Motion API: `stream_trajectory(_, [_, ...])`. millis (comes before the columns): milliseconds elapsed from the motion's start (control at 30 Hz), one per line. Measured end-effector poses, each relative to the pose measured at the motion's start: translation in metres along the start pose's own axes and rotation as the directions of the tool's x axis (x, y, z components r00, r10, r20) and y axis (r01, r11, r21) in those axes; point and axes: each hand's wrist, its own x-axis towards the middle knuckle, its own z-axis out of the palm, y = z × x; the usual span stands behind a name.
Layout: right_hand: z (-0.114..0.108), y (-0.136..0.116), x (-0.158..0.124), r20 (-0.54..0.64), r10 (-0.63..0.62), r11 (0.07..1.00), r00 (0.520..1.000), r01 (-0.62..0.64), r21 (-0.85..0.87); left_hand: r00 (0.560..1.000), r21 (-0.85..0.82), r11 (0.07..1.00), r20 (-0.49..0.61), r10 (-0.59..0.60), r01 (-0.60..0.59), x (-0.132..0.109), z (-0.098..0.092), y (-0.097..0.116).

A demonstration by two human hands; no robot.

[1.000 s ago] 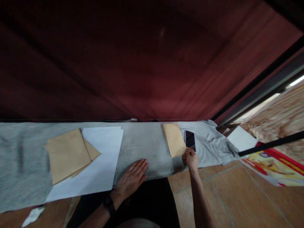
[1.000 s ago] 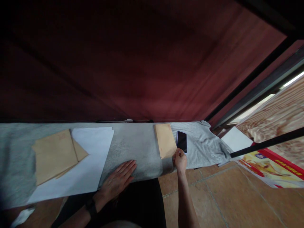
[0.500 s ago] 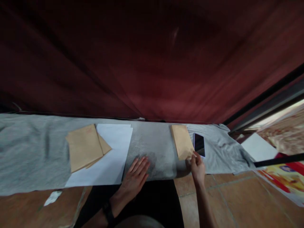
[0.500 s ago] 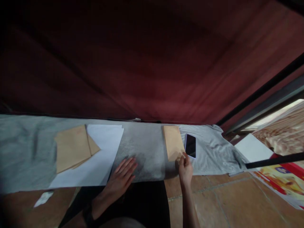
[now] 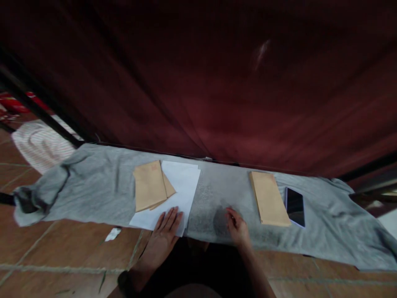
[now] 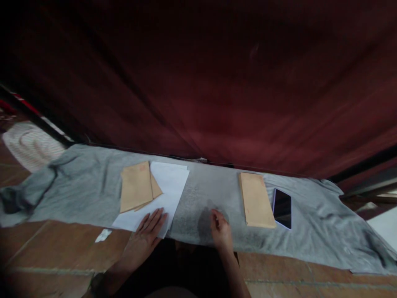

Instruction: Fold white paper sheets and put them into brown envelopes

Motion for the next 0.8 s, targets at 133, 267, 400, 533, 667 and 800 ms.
stream_trajectory(133, [0.035,-0.014,-0.004,0.122,0.049,0.992,0.991,-0.062,0.106,0.998,-0.100,0.994,0.059,-0.038,0.044,0.008,-0.008,0.002])
stream_trajectory(267, [0.060,-0.027,-0.001,0.183,0.115,0.957,0.976,-0.158,0.242,0.992,-0.236,0.964,0.055,-0.112,0.122,0.024,-0.015,0.018])
stream_trajectory(400, [0.065,-0.039,0.007,0.258,0.199,0.909,0.946,-0.276,0.311,1.000,-0.329,0.944,0.018,-0.009,0.014,0.045,-0.020,0.054])
stream_trajectory(533, [0.044,-0.041,0.012,0.112,0.228,0.921,0.967,-0.252,0.297,0.997,-0.373,0.926,0.022,0.073,-0.059,0.059,-0.023,0.098])
stream_trajectory(667, [0.013,-0.031,0.019,0.056,0.213,0.939,0.976,-0.220,0.264,0.989,-0.407,0.905,0.029,0.144,-0.120,0.072,-0.024,0.129])
stream_trajectory(800, [-0.014,-0.019,0.035,0.001,0.121,0.969,0.993,-0.118,0.215,0.976,-0.449,0.873,0.011,0.216,-0.188,0.085,-0.026,0.140])
